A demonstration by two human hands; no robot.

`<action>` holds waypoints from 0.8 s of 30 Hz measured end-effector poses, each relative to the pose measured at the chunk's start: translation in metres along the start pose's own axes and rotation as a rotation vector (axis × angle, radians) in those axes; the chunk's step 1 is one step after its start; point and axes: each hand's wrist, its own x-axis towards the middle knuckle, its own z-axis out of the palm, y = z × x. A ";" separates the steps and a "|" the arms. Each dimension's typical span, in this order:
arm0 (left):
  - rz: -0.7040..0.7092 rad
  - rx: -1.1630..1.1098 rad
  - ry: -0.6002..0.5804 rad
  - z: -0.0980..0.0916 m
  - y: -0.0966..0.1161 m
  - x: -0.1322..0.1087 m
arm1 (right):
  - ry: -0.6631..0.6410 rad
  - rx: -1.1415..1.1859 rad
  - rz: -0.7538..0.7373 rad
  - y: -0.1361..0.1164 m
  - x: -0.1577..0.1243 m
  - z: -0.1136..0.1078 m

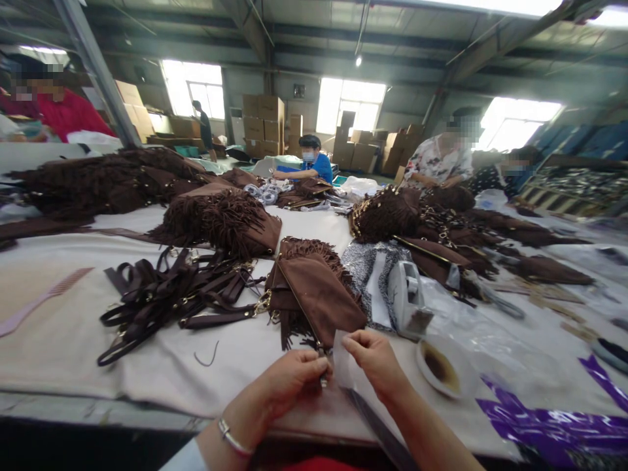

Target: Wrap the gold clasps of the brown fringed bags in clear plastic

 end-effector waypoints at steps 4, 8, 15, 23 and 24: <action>-0.007 0.090 0.088 -0.003 0.019 -0.001 | 0.014 -0.191 -0.012 0.002 -0.017 -0.005; 0.073 0.038 0.115 0.009 0.029 0.005 | -0.010 -0.333 0.008 -0.001 -0.032 0.001; 0.179 0.268 0.219 0.018 0.018 0.017 | -0.038 -0.380 -0.004 -0.005 -0.037 0.006; 0.173 0.247 0.250 0.016 0.012 0.019 | -0.046 -0.324 0.037 0.004 -0.040 0.007; 0.170 0.242 0.246 0.016 0.012 0.019 | -0.046 -0.310 0.051 0.004 -0.040 0.007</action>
